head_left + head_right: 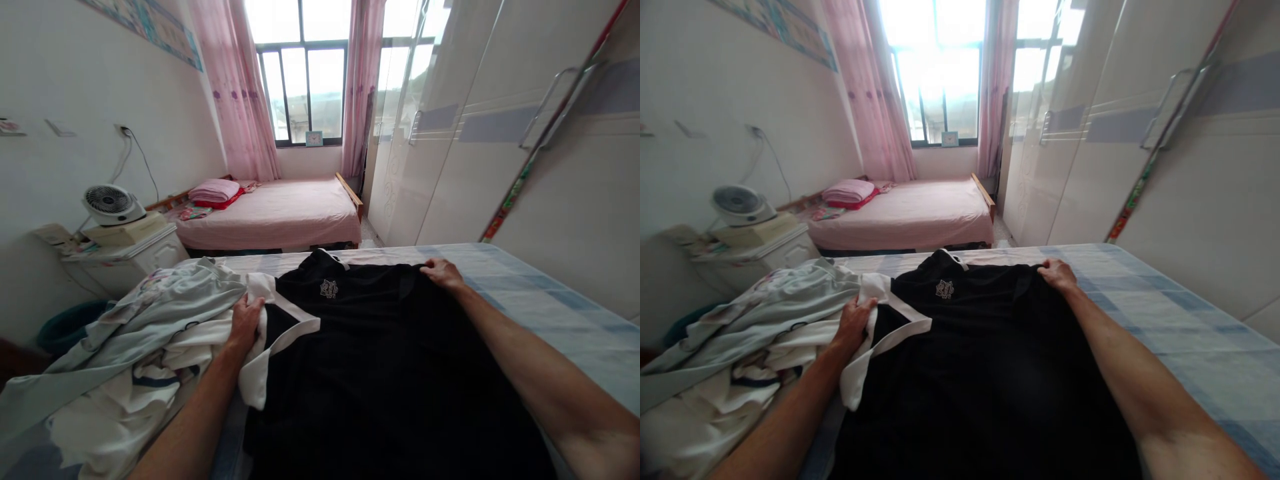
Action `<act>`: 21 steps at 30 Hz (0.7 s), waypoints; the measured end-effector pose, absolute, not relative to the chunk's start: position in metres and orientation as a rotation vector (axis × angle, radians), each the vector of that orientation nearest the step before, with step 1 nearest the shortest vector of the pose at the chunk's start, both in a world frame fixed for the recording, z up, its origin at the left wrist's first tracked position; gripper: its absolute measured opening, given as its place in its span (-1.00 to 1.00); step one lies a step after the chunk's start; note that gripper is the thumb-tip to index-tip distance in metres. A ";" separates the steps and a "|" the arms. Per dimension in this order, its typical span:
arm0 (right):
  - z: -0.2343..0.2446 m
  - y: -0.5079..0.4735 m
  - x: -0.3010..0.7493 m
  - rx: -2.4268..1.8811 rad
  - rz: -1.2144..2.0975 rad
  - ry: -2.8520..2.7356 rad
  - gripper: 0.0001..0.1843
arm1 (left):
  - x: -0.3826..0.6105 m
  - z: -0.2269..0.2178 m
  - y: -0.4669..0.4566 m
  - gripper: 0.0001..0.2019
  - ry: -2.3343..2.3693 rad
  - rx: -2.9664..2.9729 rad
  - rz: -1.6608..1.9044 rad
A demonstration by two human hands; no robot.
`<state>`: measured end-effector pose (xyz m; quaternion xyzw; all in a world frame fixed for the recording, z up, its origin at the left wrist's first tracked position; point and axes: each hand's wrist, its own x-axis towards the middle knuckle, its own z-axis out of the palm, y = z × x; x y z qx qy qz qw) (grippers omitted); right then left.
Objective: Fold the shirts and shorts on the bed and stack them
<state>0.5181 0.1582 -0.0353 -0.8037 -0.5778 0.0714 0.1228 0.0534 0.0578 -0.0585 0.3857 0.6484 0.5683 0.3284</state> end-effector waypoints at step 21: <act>-0.043 0.078 0.480 -2.015 0.377 -1.847 -0.82 | 0.053 -0.060 0.058 -0.82 1.697 0.991 1.489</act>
